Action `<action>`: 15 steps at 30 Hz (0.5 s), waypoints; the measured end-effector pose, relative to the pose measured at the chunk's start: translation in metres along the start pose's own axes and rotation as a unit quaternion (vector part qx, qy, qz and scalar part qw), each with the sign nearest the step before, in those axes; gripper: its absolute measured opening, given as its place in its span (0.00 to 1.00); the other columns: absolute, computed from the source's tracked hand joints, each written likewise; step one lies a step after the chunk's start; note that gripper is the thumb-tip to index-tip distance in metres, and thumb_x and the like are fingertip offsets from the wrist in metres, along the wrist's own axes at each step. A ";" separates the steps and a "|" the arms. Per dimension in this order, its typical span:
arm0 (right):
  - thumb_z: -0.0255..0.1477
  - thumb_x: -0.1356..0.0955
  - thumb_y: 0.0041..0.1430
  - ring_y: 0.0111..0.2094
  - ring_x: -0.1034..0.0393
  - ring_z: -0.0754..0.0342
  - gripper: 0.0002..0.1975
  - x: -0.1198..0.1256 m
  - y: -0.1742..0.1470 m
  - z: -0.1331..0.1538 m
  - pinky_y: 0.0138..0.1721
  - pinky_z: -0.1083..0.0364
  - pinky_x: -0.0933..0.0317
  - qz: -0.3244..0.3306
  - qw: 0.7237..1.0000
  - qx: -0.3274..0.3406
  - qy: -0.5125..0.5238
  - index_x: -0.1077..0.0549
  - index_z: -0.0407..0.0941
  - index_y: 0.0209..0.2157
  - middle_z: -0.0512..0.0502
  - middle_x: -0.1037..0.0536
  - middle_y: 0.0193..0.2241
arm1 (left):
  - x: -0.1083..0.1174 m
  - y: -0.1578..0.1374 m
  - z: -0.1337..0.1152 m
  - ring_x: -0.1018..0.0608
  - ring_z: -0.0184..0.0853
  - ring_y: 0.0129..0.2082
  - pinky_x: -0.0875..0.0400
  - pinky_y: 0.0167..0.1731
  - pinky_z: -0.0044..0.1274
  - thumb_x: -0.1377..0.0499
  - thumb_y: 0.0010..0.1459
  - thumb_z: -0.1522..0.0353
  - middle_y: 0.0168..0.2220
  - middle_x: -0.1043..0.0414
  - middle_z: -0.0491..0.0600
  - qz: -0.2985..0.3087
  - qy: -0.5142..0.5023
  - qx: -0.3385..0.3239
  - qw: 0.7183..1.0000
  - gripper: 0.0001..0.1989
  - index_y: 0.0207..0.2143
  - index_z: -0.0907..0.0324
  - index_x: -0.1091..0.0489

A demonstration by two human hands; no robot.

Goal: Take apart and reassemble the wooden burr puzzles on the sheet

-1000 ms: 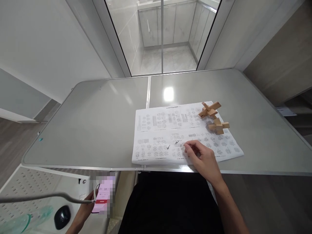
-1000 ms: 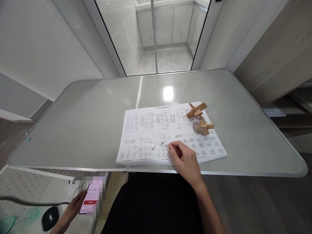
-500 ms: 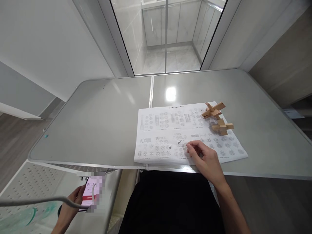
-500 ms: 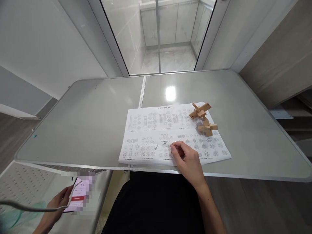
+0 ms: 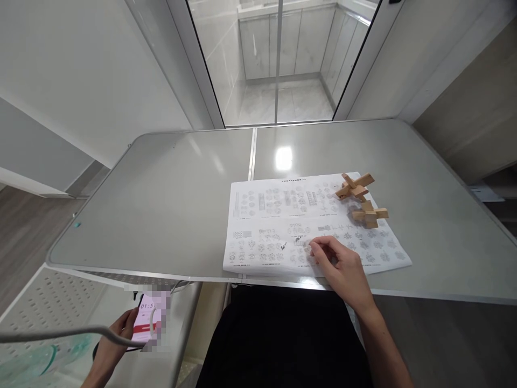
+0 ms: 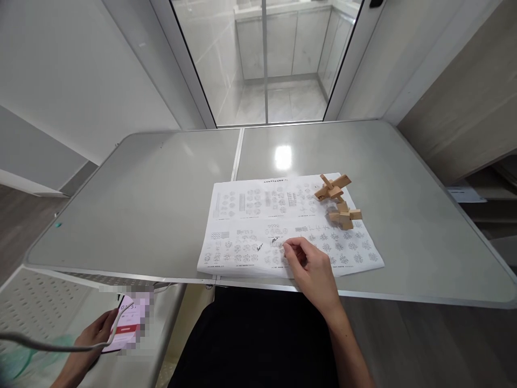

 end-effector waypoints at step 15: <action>0.42 0.35 0.72 0.30 0.26 0.50 0.15 -0.001 0.001 -0.001 0.32 0.53 0.34 0.004 1.000 -0.003 0.004 0.23 0.48 0.38 0.48 0.19 0.30 | -0.046 0.004 0.014 0.17 0.56 0.53 0.22 0.46 0.31 0.46 0.53 0.51 0.42 0.15 0.56 0.029 -0.011 -0.035 0.999 0.21 0.38 0.54 0.24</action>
Point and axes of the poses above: each hand's wrist, its own y-axis towards the middle knuckle, its own x-axis out of the back of the hand, z = x × y, the point moved 8 cm from there along y, towards the middle knuckle
